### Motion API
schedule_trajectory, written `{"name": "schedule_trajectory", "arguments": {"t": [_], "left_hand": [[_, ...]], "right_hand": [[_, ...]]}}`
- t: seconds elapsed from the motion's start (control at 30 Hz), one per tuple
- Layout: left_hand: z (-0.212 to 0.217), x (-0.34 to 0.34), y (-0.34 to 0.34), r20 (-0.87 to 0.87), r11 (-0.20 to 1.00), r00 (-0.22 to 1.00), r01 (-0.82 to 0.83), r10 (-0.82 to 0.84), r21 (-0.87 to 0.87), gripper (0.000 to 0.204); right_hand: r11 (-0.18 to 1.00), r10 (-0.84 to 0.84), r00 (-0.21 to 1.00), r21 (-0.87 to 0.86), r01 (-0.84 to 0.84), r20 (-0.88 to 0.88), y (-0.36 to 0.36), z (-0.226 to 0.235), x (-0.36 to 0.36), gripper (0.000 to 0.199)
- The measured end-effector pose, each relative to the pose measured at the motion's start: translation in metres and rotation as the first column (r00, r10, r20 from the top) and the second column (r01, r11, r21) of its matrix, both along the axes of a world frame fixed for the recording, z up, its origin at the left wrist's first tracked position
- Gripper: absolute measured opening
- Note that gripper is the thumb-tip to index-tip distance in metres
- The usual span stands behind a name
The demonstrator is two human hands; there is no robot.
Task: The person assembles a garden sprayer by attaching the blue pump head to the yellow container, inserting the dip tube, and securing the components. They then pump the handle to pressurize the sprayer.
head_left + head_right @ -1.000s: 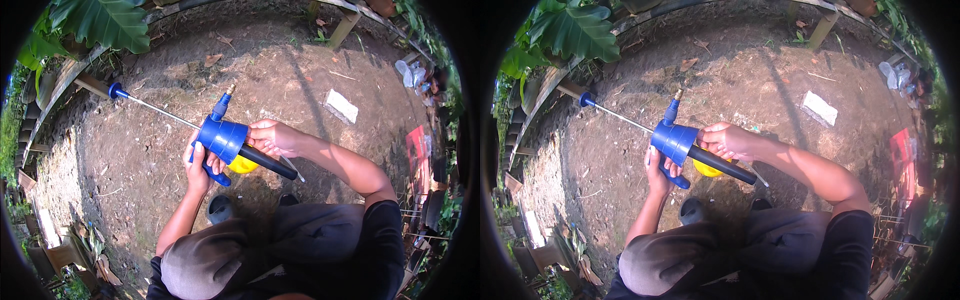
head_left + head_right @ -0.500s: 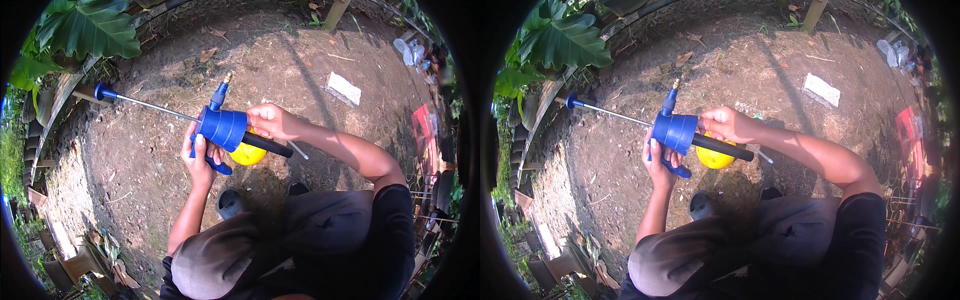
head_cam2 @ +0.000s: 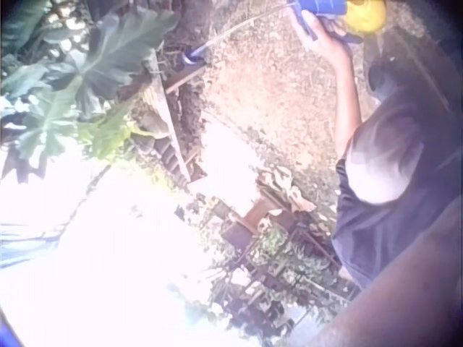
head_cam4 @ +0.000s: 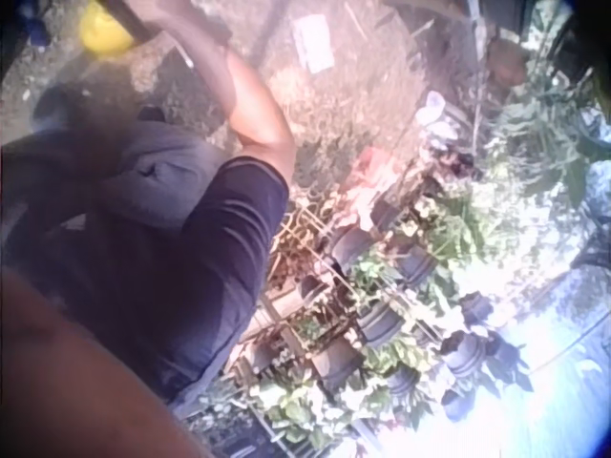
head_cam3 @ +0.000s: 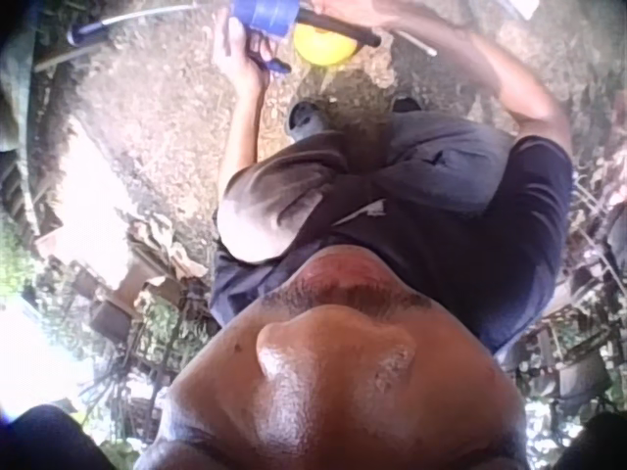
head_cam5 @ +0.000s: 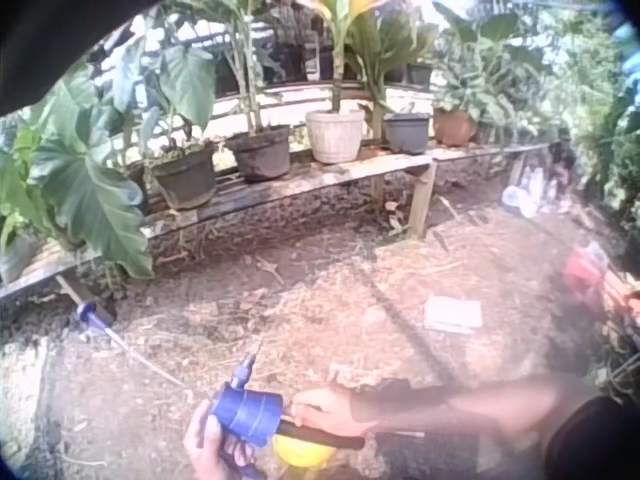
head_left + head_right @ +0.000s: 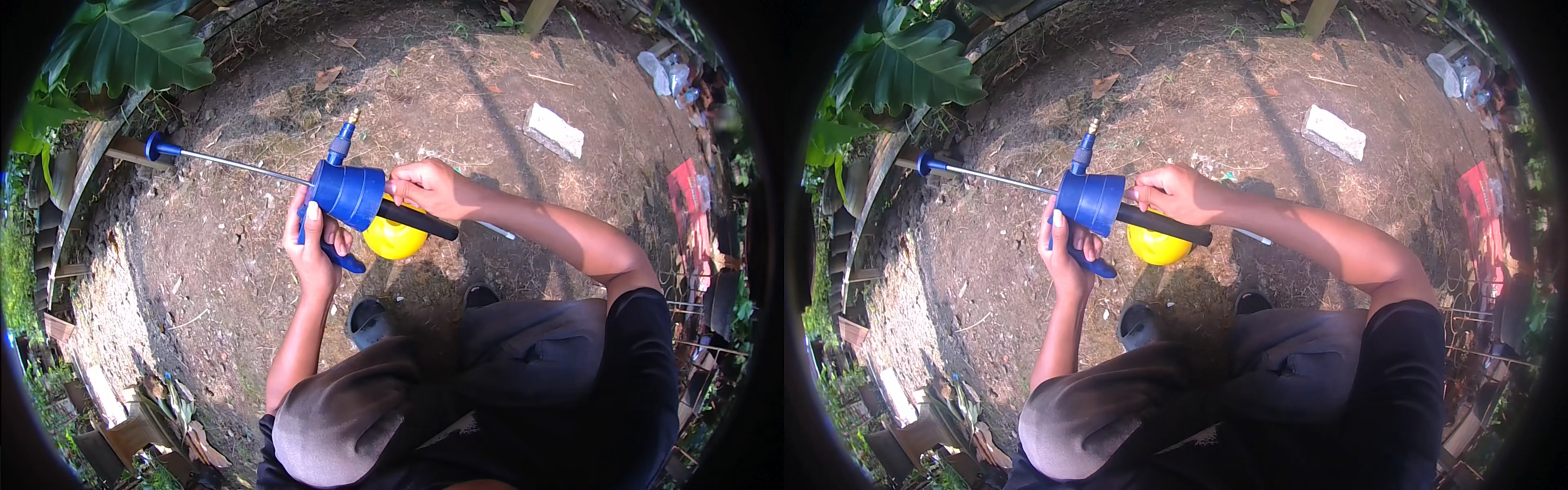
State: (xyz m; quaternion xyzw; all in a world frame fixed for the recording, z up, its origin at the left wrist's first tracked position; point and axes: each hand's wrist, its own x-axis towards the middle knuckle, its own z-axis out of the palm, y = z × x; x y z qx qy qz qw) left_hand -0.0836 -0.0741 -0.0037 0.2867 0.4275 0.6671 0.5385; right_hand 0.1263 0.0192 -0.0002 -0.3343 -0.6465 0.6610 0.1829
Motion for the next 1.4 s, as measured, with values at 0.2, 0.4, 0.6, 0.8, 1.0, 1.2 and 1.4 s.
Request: {"name": "schedule_trajectory", "arguments": {"t": [0.2,0.4,0.6,0.8,1.0,1.2,1.4], "left_hand": [[0.000,-0.002,0.001,0.093,0.998,0.995,0.045,-0.040,-0.047,0.051],[0.005,0.012,0.000,0.168,0.997,0.984,0.056,-0.063,0.046,0.051],[0.006,-0.005,0.006,-0.024,0.999,0.999,-0.035,0.036,0.021,0.050],[0.003,-0.001,0.007,-0.027,0.997,0.997,-0.073,0.072,-0.029,0.050],[0.000,0.002,0.008,0.023,0.992,0.995,-0.093,0.095,-0.086,0.048],[0.000,-0.005,0.006,0.028,0.994,0.995,-0.095,0.097,-0.047,0.045],[-0.004,0.002,0.004,0.025,0.992,0.992,-0.119,0.120,-0.043,0.052]], "right_hand": [[0.562,-0.062,0.998,0.827,0.022,0.016,-0.001,-0.002,0.007,0.024],[0.965,-0.026,0.977,-0.262,-0.031,-0.212,-0.002,-0.002,0.004,0.028],[0.991,-0.102,0.990,0.081,0.110,-0.096,0.001,0.001,0.002,0.033],[0.977,-0.157,0.988,0.144,0.157,-0.010,0.001,0.010,-0.005,0.018],[0.875,-0.193,0.981,0.452,0.173,-0.003,-0.002,0.005,-0.010,0.019],[0.972,-0.185,0.979,0.130,0.196,-0.090,-0.004,0.003,-0.016,0.024],[0.894,-0.284,0.957,0.344,0.287,-0.059,-0.007,-0.002,-0.021,0.015]]}}
